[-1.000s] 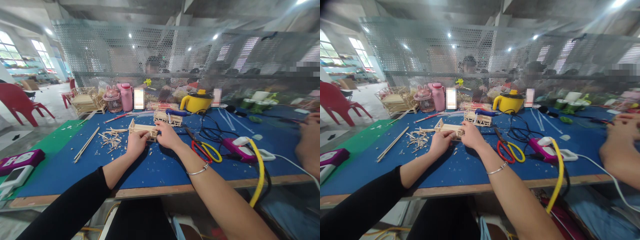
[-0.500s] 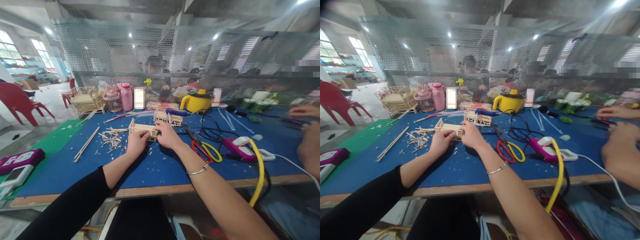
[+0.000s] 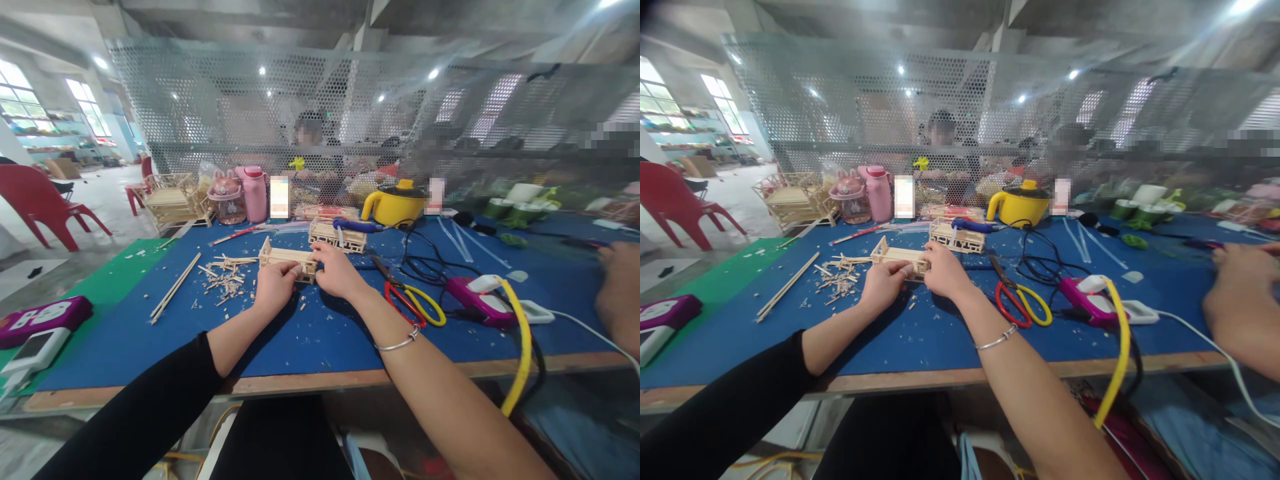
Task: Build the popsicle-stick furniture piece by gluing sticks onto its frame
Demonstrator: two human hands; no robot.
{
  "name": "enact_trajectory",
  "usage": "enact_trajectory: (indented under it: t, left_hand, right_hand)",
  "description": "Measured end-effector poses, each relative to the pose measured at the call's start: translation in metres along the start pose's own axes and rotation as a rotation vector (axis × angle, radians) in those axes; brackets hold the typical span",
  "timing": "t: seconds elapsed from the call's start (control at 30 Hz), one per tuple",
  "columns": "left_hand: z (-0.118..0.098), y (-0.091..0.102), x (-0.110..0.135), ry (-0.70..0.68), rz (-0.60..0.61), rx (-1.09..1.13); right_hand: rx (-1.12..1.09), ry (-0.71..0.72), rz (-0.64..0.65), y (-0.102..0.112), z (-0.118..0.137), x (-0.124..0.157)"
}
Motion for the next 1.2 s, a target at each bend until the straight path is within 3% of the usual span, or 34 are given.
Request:
enact_trajectory:
  t: [0.1, 0.23, 0.4, 0.47, 0.53, 0.63, 0.7, 0.93, 1.2]
  left_hand:
    - [-0.003, 0.006, 0.005, -0.038, -0.023, -0.120]
    - [-0.014, 0.009, 0.030, -0.253, -0.057, -0.449]
    - [-0.025, -0.008, 0.054, -0.454, 0.185, -0.549]
    - [-0.023, -0.006, 0.049, -0.426, 0.149, -0.461]
    - [-0.015, 0.002, 0.036, -0.315, 0.066, -0.285]
    - [0.001, 0.012, 0.016, -0.067, 0.070, -0.041]
    - [0.006, 0.013, 0.010, -0.009, 0.082, 0.013]
    - [0.000, 0.001, 0.007, -0.041, 0.084, 0.030]
    - [0.002, 0.005, 0.002, -0.119, 0.004, -0.066]
  right_hand:
    - [-0.013, -0.001, 0.010, 0.000, -0.001, 0.000]
    - [-0.005, 0.001, 0.027, -0.002, -0.003, -0.002]
    - [-0.013, 0.032, 0.026, -0.004, -0.006, -0.003]
    - [-0.022, 0.028, 0.024, -0.005, -0.005, -0.003]
    - [-0.026, 0.025, 0.023, -0.005, -0.004, -0.003]
    - [0.001, 0.012, 0.011, -0.005, -0.003, -0.003]
    - [0.024, -0.010, -0.004, -0.005, -0.004, -0.004]
    - [-0.022, -0.038, -0.085, -0.006, -0.008, -0.007]
    - [-0.095, 0.027, -0.102, -0.004, 0.001, -0.008]
Point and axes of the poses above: each hand's wrist, its own x-axis away from the middle knuckle, its own y-axis out of the back of the hand, z = x × y, the point moved 3 cm from there along -x, towards the middle knuckle, and after that the axes turned 11 degrees about z, right-handed, at the moved point
